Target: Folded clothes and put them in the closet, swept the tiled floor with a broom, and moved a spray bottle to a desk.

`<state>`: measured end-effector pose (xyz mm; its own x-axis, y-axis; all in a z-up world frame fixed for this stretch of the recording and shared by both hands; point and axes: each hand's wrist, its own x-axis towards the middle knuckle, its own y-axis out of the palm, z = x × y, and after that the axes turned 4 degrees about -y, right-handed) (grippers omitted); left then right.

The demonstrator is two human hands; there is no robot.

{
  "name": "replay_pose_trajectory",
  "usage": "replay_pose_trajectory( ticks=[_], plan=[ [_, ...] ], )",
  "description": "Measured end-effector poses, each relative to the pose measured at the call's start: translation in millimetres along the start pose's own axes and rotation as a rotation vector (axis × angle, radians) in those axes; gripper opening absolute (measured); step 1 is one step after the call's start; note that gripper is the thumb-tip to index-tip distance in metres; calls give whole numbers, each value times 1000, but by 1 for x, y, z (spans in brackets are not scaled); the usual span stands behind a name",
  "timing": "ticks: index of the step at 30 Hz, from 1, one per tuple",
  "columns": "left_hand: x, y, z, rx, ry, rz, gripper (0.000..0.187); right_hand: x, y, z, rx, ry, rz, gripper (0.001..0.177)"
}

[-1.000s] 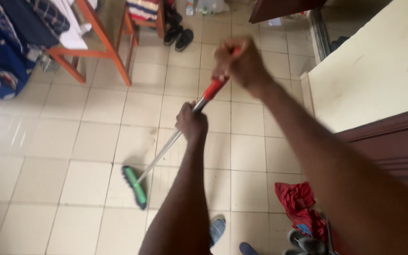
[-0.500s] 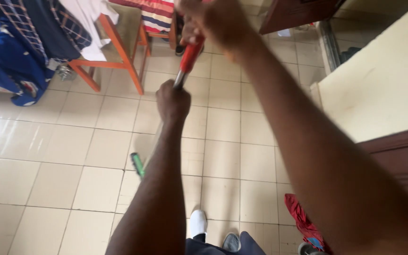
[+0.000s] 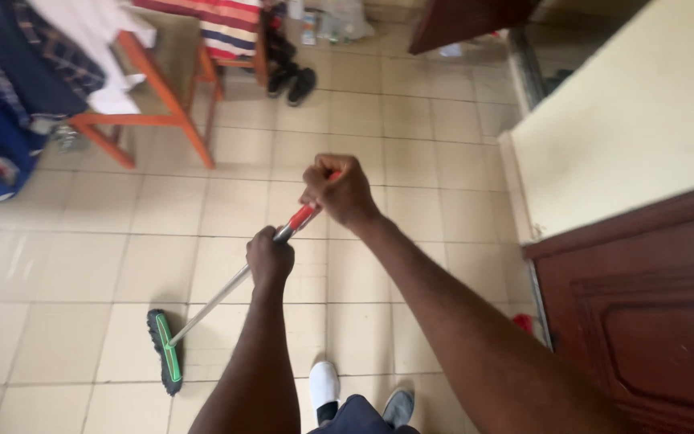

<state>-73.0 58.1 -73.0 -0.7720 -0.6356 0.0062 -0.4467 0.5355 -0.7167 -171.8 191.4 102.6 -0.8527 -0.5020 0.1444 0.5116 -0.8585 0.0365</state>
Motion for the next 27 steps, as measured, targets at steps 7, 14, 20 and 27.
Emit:
replay_pose_trajectory(
  ticks=[7,14,20,27],
  plan=[
    [-15,86,-138,-140,261,39,9,-11,-132,94,-231,60,-222,32],
    [-39,81,-264,-160,330,127,10,-37,-212,177,-46,-90,-138,33],
    [-89,97,-354,-173,424,168,12,-92,-295,213,28,-176,-191,26],
    [-149,141,-444,-133,586,187,8,-162,-392,214,289,-212,-338,21]
  ],
)
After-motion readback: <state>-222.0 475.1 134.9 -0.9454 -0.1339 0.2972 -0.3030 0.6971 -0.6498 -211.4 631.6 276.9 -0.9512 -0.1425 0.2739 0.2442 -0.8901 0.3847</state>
